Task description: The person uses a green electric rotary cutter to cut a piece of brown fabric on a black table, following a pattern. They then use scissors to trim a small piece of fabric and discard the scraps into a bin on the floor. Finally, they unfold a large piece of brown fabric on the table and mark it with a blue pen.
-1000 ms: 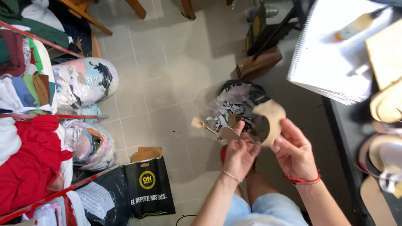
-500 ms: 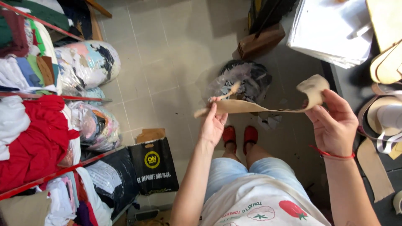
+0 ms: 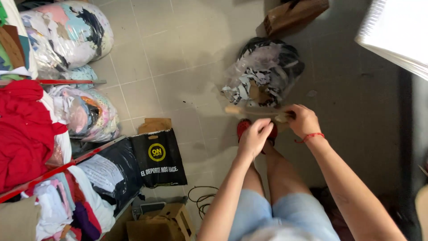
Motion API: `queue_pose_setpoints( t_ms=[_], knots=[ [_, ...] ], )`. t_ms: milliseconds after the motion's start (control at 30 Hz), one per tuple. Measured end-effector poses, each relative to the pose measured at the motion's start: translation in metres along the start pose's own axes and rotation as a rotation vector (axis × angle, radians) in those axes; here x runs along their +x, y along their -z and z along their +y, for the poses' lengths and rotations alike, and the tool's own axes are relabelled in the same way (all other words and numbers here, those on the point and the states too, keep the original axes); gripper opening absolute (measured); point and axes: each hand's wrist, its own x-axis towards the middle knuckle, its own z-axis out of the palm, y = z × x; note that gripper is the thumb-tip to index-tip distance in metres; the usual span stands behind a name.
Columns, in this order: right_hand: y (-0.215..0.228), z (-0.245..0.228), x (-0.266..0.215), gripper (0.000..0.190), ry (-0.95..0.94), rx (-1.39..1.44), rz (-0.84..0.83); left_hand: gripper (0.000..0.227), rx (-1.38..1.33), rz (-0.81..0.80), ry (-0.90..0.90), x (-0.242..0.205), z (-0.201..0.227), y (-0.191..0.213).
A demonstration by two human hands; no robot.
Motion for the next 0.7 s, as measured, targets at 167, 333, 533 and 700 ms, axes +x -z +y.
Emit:
queue_pose_setpoints(
  t_ms=[167, 333, 533, 700],
  knots=[
    [-0.067, 0.053, 0.067, 0.025, -0.385, 0.017, -0.047, 0.037, -0.1, 0.058, 0.275, 0.029, -0.125, -0.01],
    [-0.147, 0.101, 0.123, 0.026, -0.33, 0.272, 0.176, 0.035, -0.263, 0.066, 0.382, 0.034, -0.165, -0.013],
    [-0.202, 0.085, 0.149, 0.042, -0.308, 0.195, -0.016, 0.029, -0.496, 0.185, 0.371, 0.075, -0.207, -0.031],
    [-0.258, 0.072, 0.179, 0.03, -0.129, 0.241, -0.277, 0.025, -0.565, 0.288, 0.347, 0.121, -0.221, -0.035]
  ],
)
